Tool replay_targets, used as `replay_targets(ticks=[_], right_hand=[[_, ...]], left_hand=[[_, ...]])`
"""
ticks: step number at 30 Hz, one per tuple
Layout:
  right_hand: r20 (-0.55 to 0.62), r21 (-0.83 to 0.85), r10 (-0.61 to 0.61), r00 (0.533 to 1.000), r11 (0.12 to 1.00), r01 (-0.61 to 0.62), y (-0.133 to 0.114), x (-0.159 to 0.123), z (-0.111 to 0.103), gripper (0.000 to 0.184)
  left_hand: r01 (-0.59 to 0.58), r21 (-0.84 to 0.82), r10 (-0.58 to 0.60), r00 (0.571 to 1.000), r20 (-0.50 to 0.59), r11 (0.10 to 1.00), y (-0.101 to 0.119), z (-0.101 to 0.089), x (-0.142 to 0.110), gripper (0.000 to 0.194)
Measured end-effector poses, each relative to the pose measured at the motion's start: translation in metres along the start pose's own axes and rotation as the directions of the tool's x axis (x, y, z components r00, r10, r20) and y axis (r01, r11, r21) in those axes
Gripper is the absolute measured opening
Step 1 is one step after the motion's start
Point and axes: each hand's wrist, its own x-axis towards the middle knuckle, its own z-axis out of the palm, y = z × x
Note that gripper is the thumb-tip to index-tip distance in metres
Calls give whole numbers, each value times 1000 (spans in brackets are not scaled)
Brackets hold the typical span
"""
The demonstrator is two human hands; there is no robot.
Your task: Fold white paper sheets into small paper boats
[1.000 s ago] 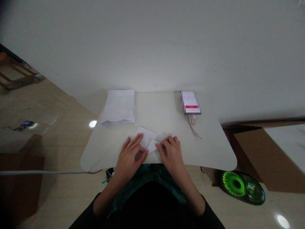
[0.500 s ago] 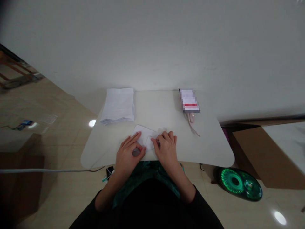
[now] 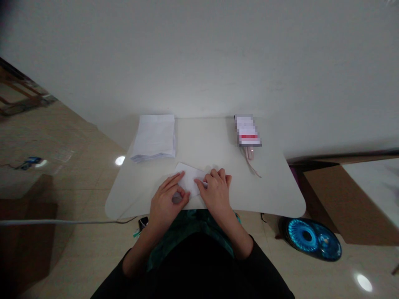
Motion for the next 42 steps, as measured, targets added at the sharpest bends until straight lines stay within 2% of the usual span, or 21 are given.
replay_targets(ticks=[6, 11, 14, 19, 26, 34, 42], right_hand=[[-7, -1, 18, 1000, 1000, -18, -1, 0, -1, 34], [-19, 8, 13, 1000, 1000, -13, -1, -2, -1, 36], [-12, 9, 17, 1000, 1000, -17, -1, -1, 0, 36], [-8, 16, 20, 1000, 1000, -20, -1, 0, 0, 38], [-40, 12, -1, 999, 1000, 1, 0, -1, 2, 39], [-11, 0, 11, 1000, 1000, -11, -2, -1, 1, 36], [-14, 19, 8, 1000, 1000, -8, 2, 1, 1, 35]], left_hand=[[-13, -35, 16, 995, 102, 999, -5, -8, -1, 8], [-50, -81, 67, 973, 223, 995, -12, -20, 0, 12], [-74, -90, 95, 961, 259, 993, -15, -23, 0, 12], [-115, -79, 132, 958, 253, 990, -15, -24, 1, 9], [-113, -57, 124, 960, 251, 992, -13, -25, 2, 7], [-126, -36, 131, 958, 253, 991, -14, -25, 1, 22], [-260, 141, 214, 937, 275, 955, -8, -25, -8, 31]])
